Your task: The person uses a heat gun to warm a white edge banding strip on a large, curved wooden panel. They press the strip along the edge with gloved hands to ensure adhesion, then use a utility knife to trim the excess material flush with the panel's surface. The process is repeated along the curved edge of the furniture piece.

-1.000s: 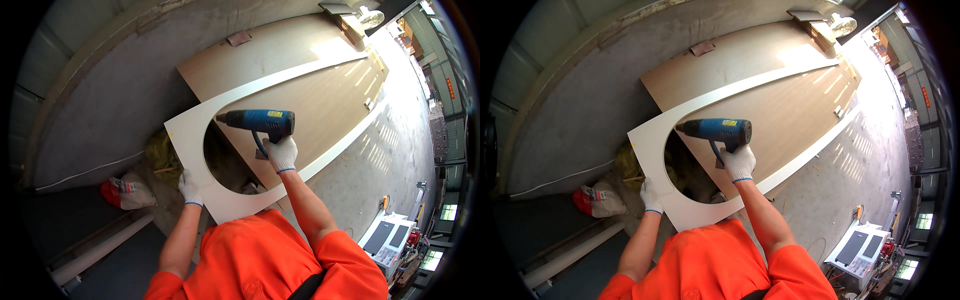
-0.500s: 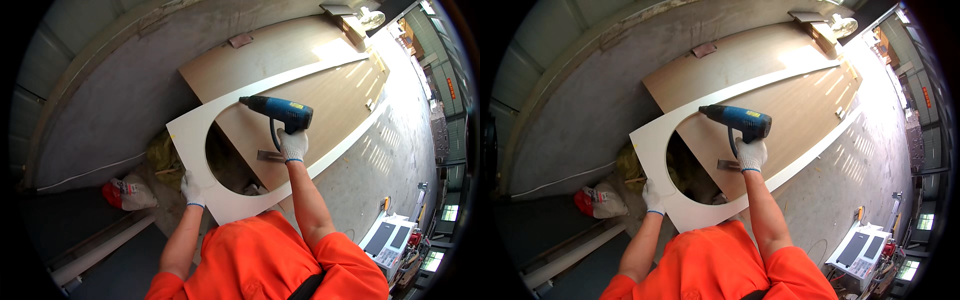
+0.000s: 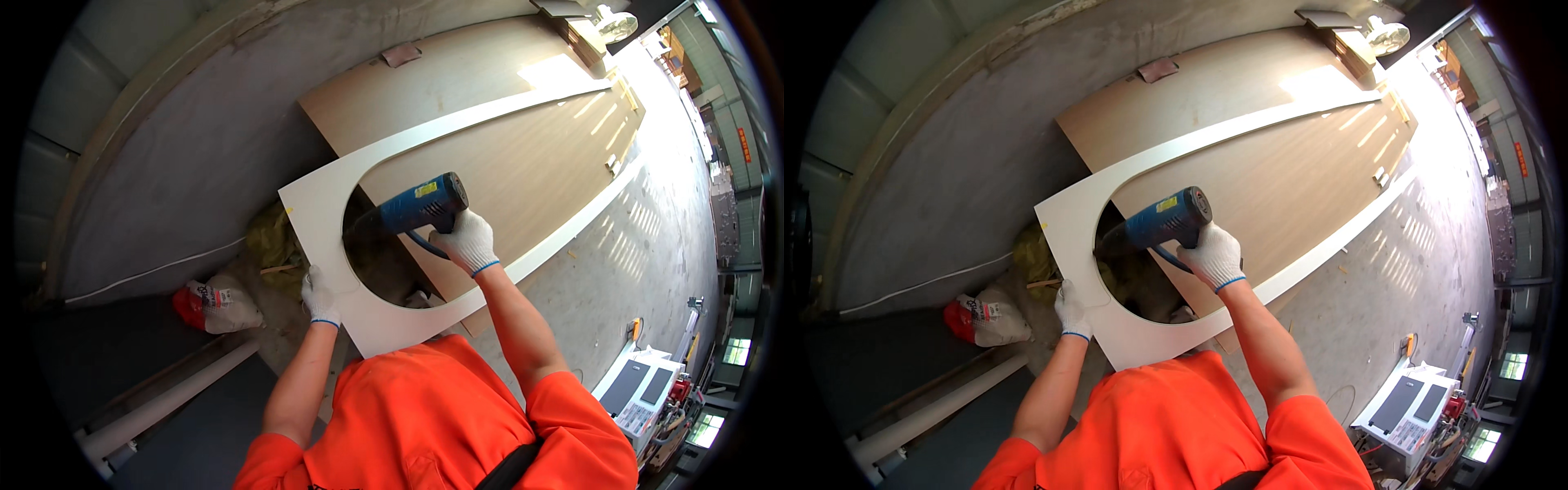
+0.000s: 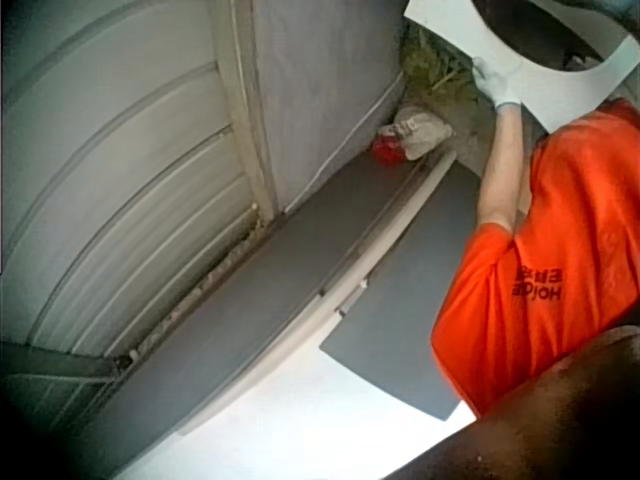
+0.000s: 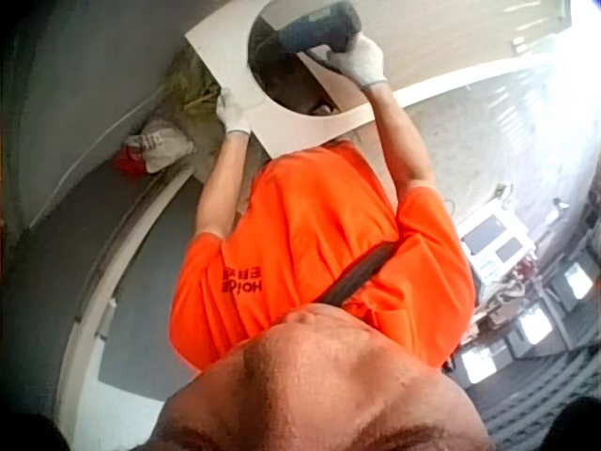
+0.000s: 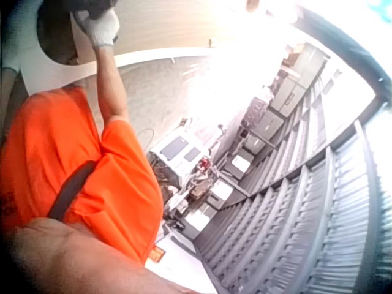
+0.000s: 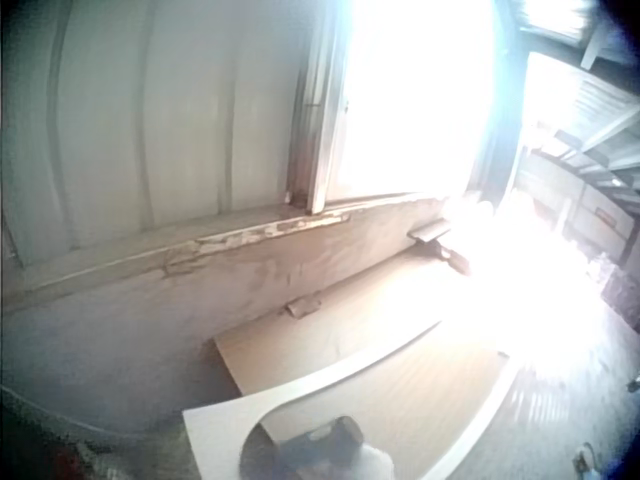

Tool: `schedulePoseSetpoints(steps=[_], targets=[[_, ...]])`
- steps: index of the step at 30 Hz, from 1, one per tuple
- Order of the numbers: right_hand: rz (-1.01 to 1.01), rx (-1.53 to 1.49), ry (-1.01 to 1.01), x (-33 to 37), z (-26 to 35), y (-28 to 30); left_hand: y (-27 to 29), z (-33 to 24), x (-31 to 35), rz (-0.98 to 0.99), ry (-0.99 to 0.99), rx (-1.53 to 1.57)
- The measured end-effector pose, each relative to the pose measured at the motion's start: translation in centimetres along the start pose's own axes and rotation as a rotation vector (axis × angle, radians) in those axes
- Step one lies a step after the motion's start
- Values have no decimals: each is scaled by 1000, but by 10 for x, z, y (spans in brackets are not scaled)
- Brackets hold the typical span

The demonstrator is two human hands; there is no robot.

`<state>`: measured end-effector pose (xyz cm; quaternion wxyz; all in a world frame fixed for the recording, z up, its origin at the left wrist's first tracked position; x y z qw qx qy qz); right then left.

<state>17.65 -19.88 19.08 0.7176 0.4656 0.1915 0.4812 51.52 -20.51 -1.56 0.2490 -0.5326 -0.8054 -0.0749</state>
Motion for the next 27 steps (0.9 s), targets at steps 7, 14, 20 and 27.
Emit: schedulePoseSetpoints(steps=[7, 14, 20, 27], targets=[[188, 165, 124, 9, 6, 38, 3, 0, -1, 11, -23, -22], [-122, -54, -116, 6, 13, 1, 3, -2, 1, -17, -6, -37], [-370, -104, -244, -18, 3, -9, -4, -9, 6, -12, -5, -5], [-508, -57, -331, -37, -21, 14, 2, -5, 1, -8, -22, -26]])
Point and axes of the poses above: each hand's wrist, its own x-axis away from the middle knuckle, its own y-axis out of the back of the hand, z = x × y, the point moved 2 cm from there along -x, towards the middle knuckle, and after that the axes turned 2 degrees about -z, right-handed, at the moved point
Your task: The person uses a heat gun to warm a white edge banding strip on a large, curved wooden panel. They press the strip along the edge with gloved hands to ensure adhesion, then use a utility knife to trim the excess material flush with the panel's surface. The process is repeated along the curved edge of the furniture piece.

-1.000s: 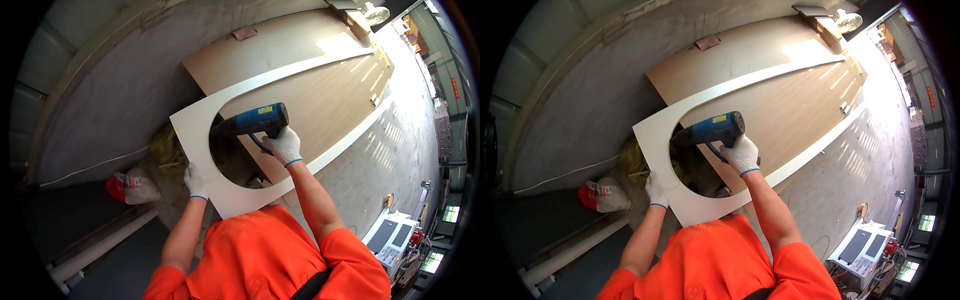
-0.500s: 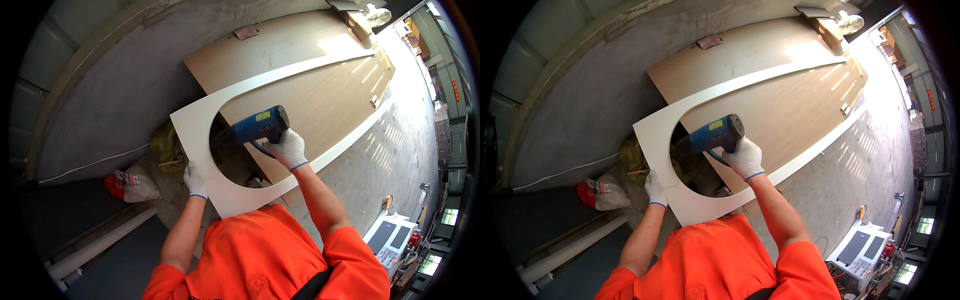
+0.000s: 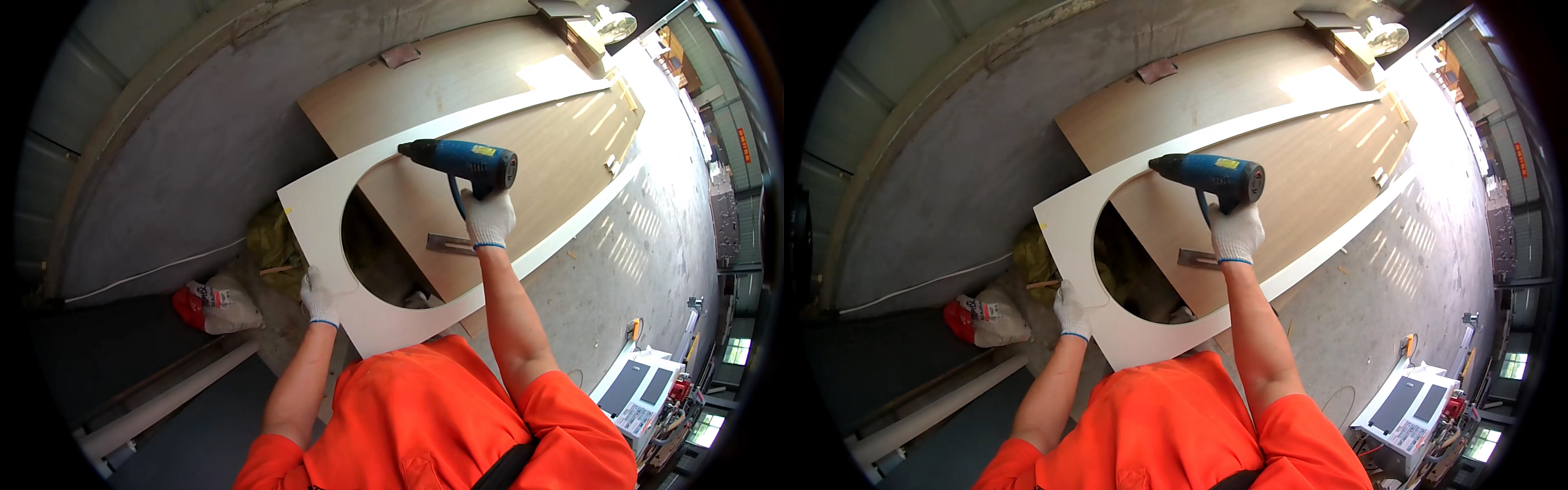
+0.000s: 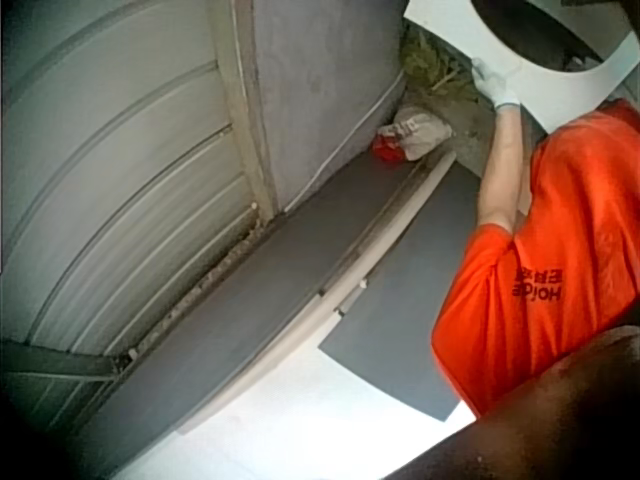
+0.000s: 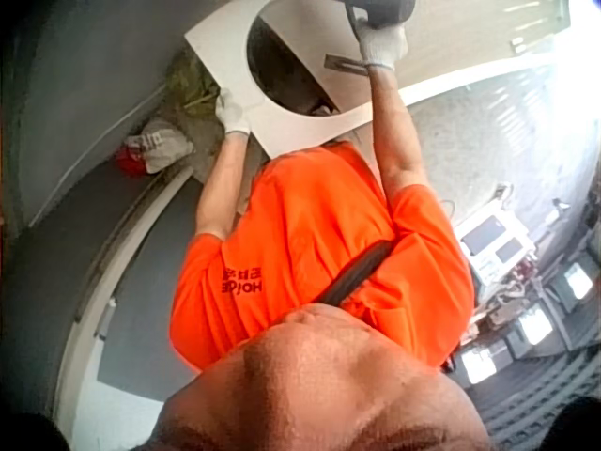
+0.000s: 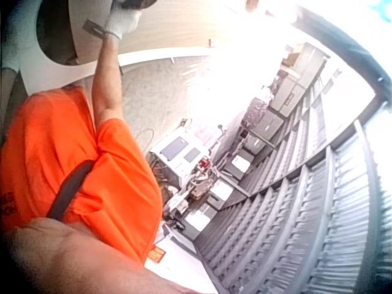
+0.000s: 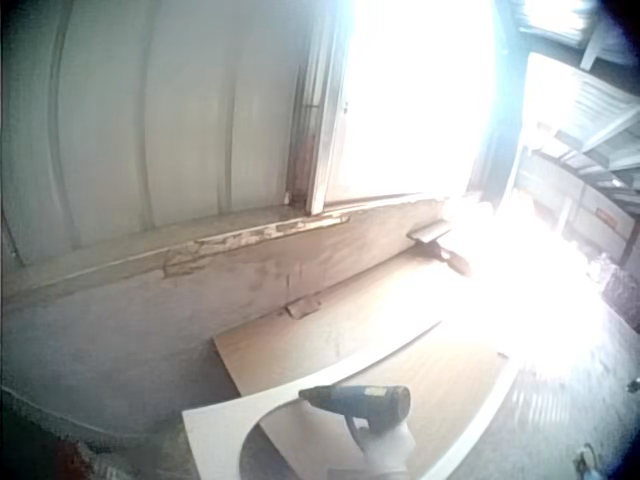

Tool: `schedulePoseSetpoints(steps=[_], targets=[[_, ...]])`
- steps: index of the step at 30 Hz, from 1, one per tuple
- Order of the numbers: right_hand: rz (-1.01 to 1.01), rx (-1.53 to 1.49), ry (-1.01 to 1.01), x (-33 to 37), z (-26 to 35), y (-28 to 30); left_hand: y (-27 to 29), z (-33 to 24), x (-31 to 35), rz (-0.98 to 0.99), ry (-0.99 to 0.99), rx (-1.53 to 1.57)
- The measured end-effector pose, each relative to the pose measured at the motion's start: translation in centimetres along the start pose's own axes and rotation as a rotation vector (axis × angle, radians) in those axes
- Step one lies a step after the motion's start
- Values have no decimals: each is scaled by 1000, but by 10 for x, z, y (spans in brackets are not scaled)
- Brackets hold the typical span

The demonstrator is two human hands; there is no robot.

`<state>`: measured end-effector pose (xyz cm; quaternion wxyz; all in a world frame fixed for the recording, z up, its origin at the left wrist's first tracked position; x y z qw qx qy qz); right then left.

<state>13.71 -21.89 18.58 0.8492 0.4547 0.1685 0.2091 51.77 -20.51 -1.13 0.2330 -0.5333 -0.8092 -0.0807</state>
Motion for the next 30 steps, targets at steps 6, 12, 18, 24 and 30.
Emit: schedulePoseSetpoints(steps=[6, 12, 18, 24, 30], targets=[[-44, 8, -81, -10, -12, 10, -3, 2, 0, 3, 2, 18], [240, 47, 88, 8, -6, -6, 2, 4, -1, 28, 0, -4], [524, -89, 251, 38, 12, 2, -2, -1, 2, 12, 28, 8], [660, 177, 600, 29, 15, 30, -4, -3, 4, 18, 57, 2], [577, 130, 628, 33, 10, 36, -1, 5, -1, 12, 42, -14]])
Point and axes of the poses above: each hand's wrist, its own x-axis away from the middle knuckle, its own y-axis out of the back of the hand, z = x × y, the point moved 2 cm from there along -x, towards the middle knuckle, and after that the axes turned 2 degrees about -z, right-handed, at the moved point
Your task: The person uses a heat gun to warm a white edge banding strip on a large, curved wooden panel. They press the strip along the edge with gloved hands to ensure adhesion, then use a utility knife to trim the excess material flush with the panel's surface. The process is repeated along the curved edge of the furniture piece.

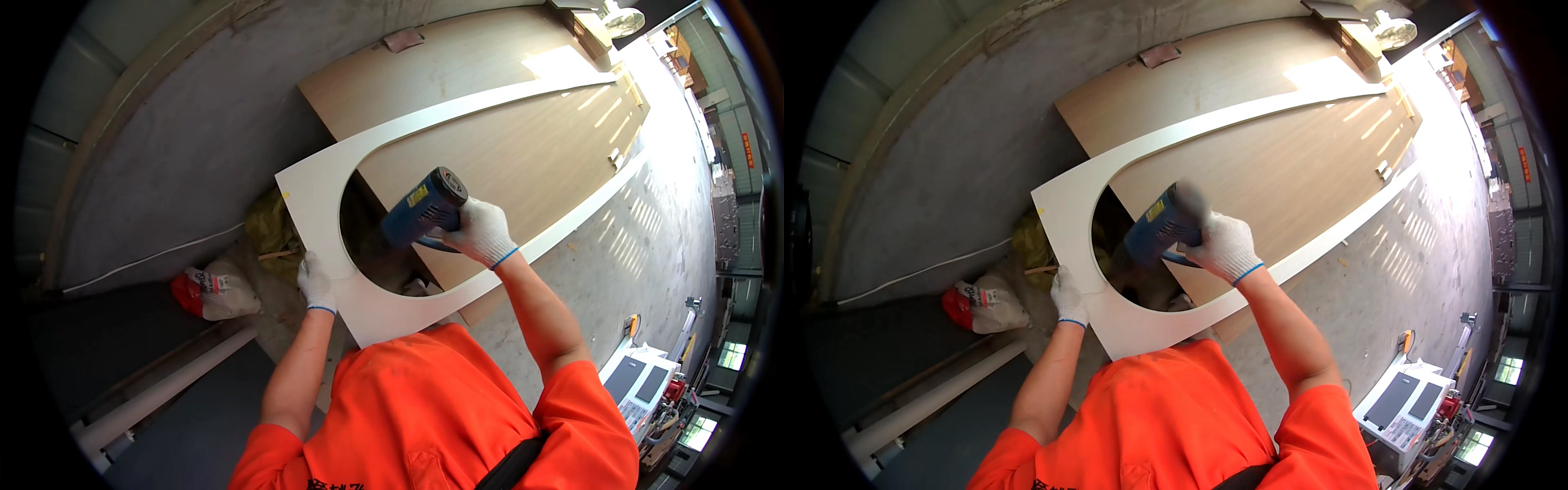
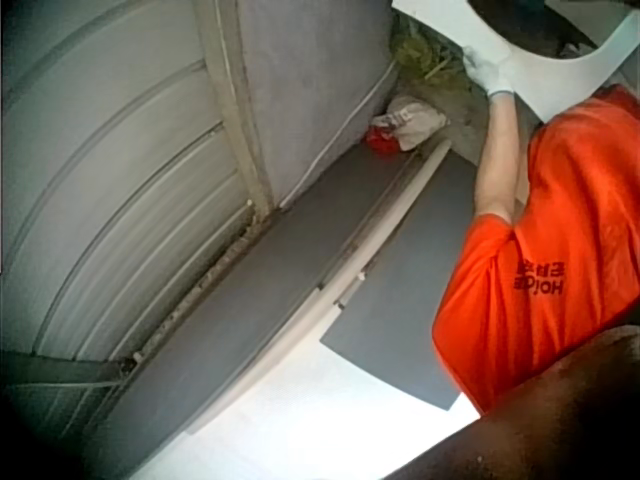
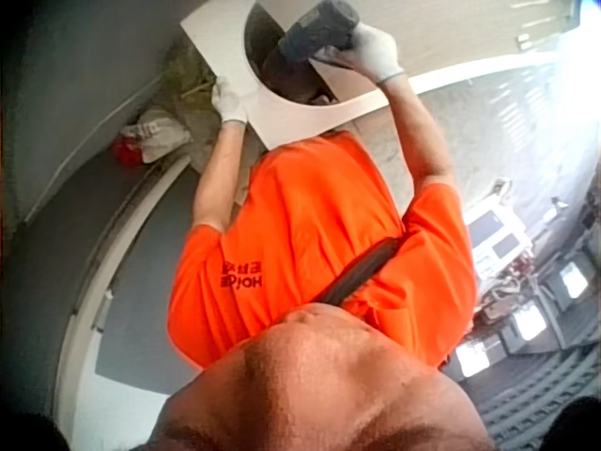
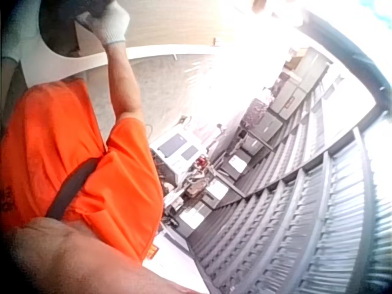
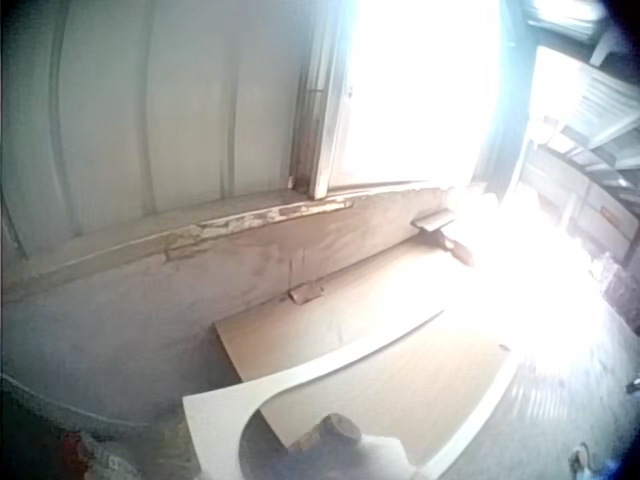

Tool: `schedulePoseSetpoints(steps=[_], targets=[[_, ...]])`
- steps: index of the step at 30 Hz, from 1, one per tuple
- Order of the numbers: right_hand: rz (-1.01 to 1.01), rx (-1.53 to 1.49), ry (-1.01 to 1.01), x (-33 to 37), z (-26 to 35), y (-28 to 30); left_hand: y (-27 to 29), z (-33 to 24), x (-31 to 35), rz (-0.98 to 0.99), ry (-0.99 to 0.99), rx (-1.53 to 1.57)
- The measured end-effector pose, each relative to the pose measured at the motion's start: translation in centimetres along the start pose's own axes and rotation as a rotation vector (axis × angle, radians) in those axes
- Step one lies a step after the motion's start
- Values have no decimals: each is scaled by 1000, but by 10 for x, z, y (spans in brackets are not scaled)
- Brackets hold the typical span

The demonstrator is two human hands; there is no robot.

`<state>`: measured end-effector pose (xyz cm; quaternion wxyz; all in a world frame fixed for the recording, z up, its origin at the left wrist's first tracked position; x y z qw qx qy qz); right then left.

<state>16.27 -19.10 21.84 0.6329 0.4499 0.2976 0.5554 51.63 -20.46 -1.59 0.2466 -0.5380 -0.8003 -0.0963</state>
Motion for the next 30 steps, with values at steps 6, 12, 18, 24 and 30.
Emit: schedulePoseSetpoints(steps=[6, 12, 18, 24, 30], targets=[[-278, -175, -301, -17, 6, -32, 10, 6, -7, -32, -46, -41], [-519, -154, -536, -35, -23, -26, -6, -6, 5, 4, -40, 67], [-588, -170, -625, -34, -36, -9, 4, 1, -2, -13, -48, 11], [-426, -269, -538, -16, -17, -25, -4, -5, 5, -11, -27, 32], [-126, -219, -202, 15, 0, -34, 9, 5, -7, -40, -55, 15]])
Point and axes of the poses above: each hand's wrist, its own x-axis away from the middle knuckle, its own y-axis out of the back of the hand, z = x × y, the point moved 2 cm from there along -x, towards the middle knuckle, and after that the axes turned 2 degrees about -z, right-handed, at the moved point
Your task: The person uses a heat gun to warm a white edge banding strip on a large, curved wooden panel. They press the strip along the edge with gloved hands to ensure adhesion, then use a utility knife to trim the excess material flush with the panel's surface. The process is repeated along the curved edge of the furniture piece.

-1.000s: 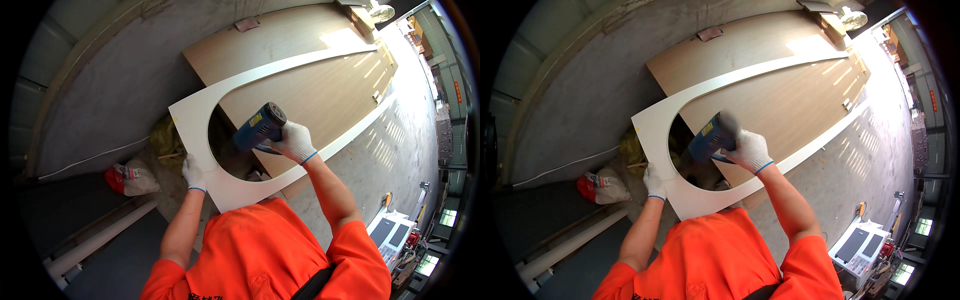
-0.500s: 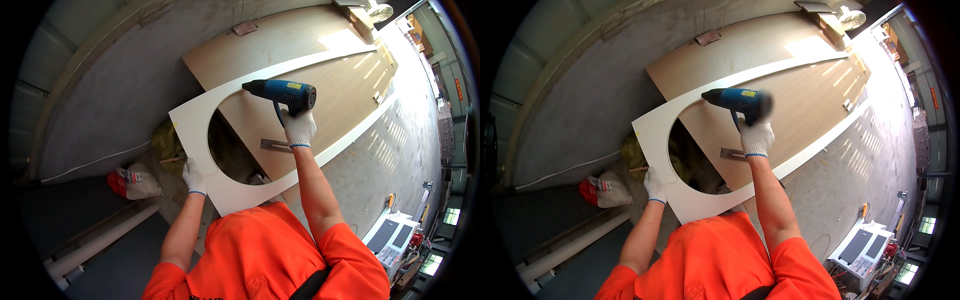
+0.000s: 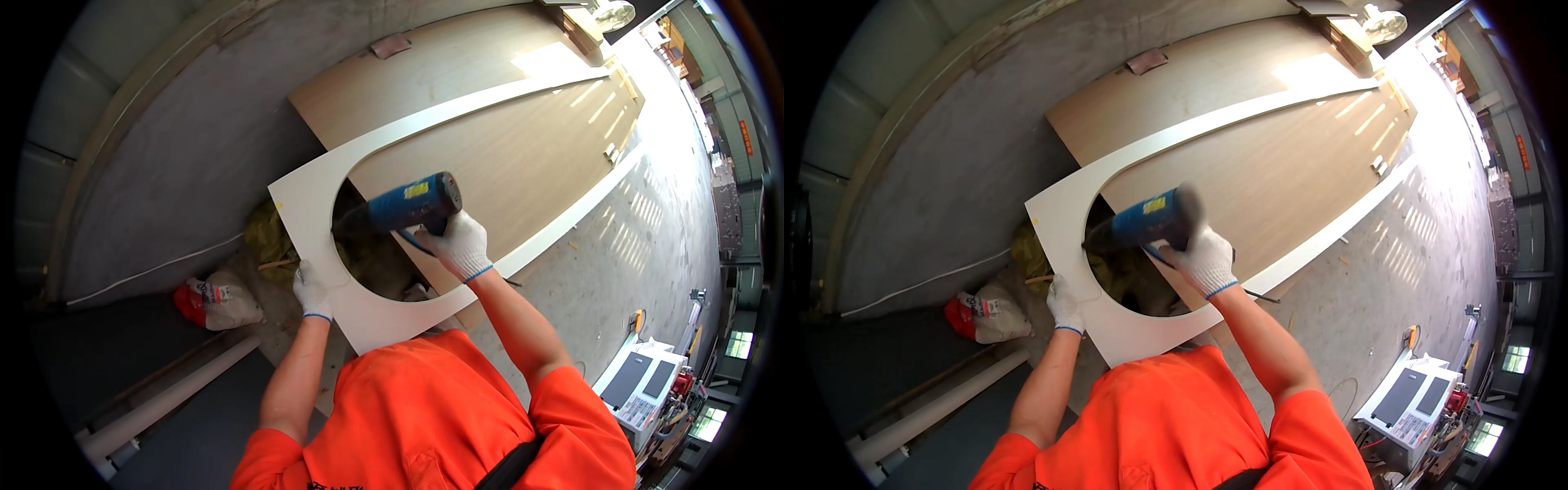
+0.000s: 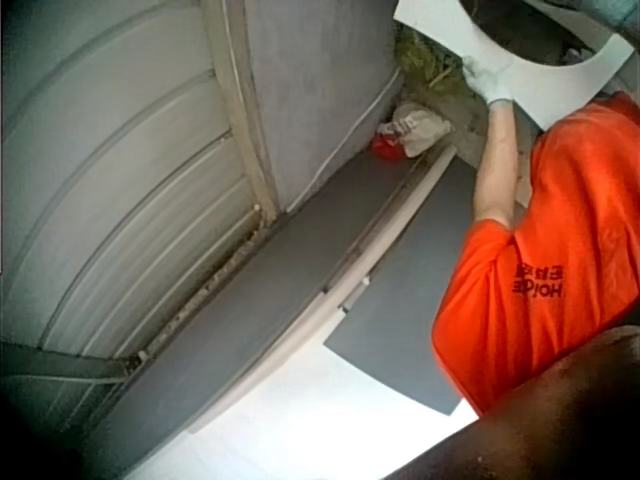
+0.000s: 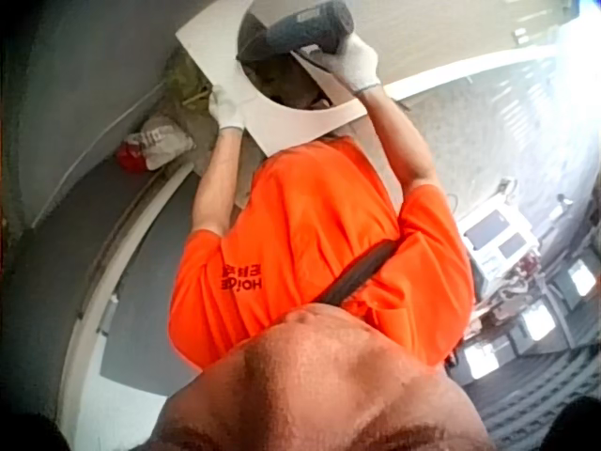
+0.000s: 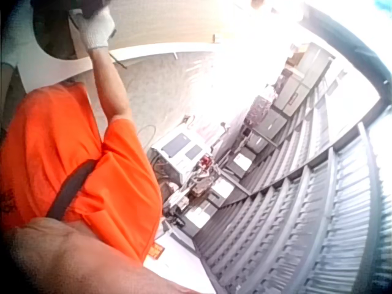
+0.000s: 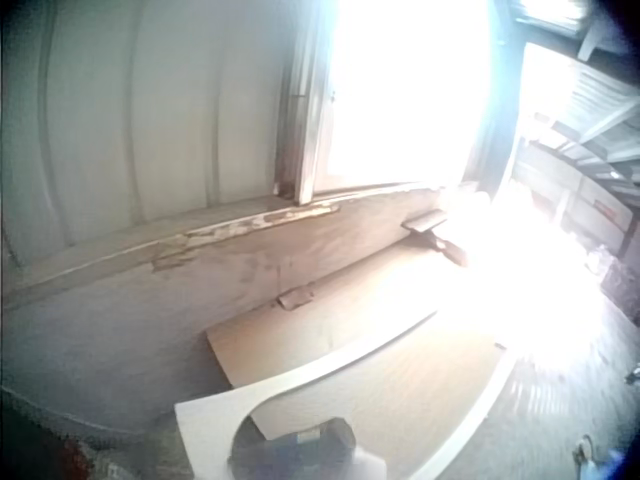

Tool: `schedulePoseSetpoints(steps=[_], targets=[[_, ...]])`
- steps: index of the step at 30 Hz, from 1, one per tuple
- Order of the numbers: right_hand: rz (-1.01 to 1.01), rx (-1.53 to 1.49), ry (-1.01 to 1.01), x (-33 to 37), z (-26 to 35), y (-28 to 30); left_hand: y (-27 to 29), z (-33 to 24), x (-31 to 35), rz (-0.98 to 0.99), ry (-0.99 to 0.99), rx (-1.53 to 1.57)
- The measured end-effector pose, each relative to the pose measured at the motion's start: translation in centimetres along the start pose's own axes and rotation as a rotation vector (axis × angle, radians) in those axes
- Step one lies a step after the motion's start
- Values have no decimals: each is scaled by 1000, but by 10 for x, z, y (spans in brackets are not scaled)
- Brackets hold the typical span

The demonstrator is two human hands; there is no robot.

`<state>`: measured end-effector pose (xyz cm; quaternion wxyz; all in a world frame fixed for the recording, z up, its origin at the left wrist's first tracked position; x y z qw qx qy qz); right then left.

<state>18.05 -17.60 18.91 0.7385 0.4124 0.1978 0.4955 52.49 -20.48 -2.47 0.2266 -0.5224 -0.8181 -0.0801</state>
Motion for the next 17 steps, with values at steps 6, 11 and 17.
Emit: schedulePoseSetpoints(steps=[6, 11, 17], targets=[[100, -106, 238, 14, -14, 59, -11, 3, 2, 17, 56, 84], [-201, 114, 49, -24, -104, 84, 19, 24, -23, 37, -38, -6], [-27, -143, -429, -95, -222, 99, 6, 10, -7, -31, -85, -48]])
Point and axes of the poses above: each hand's wrist, its own x-axis away from the middle knuckle, its own y-axis out of the back of the hand, z = x × y, the point moved 2 cm from there along -x, towards the middle knuckle, and after that the axes turned 2 degrees about -z, right-handed, at the moved point
